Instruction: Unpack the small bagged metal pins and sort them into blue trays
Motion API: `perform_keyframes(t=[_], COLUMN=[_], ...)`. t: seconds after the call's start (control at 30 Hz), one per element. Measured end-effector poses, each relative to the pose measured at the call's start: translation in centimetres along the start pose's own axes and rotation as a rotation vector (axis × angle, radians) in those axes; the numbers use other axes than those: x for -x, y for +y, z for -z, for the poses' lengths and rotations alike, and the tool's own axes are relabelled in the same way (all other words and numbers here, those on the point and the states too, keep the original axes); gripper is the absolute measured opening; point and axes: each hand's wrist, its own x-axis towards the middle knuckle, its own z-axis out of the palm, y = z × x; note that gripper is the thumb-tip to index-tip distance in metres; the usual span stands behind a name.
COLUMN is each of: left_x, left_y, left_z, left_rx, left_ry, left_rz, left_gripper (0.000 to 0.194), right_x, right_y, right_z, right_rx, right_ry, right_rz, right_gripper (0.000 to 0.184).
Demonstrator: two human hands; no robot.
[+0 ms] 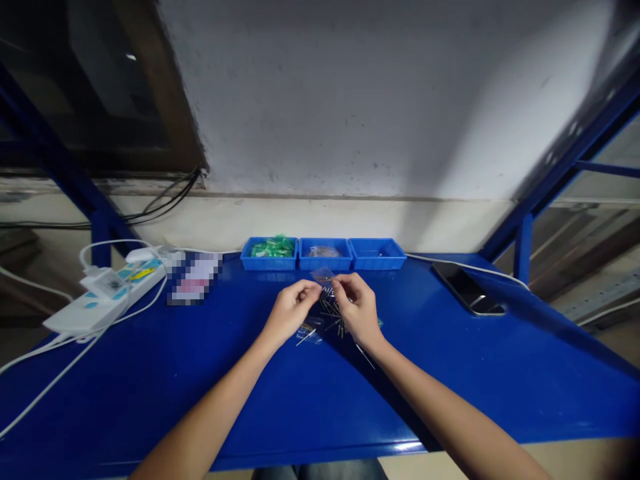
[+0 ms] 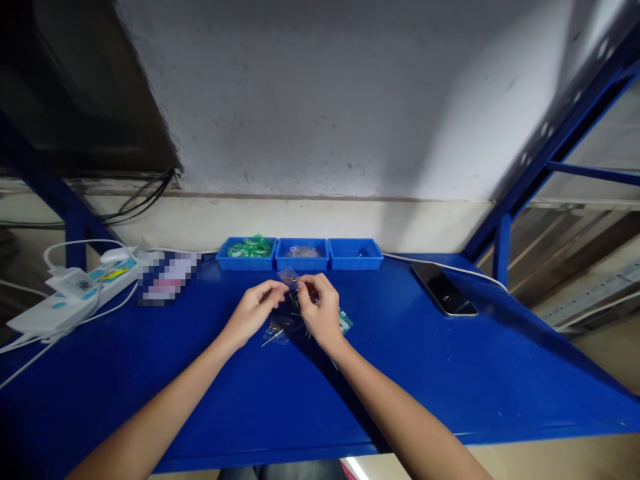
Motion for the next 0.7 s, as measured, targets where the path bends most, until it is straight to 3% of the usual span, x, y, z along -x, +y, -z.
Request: perform_keyframes(t=[0.1, 0.2, 0.43, 0.57, 0.7], left_x=[-0.3, -0.5, -0.3, 0.7, 1.3], left_y=[-0.5, -0.7, -0.6, -0.5, -0.5], left_z=[0.1, 0.2, 0.3, -0.1, -0.7], left_rx=[0.373, 0.465, -0.012, -0.333, -0.527], left_ry=[0.058, 0.074, 0.209, 0.139, 0.086], left_rz=[0.211, 0.215, -0.089, -0.298, -0.371], left_gripper=[0.044, 0.032, 0.022, 0.02, 0.026], right_x=[0.3, 0.5, 0.2, -0.1, -0.1], right_y=[-0.2, 0.1, 0.5, -0.2, 0.0], right_z=[0.2, 0.2, 0.0, 0.2, 0.3], right_rx=[0.15, 0.202, 0.309, 0.213, 0.094], right_ry=[-0.055, -0.132, -0.162, -0.219, -0.204], right_rz=[0.216, 0.31, 0.152, -0.065, -0.195], right_gripper=[0.015, 0.018, 0.021, 0.031, 0.033])
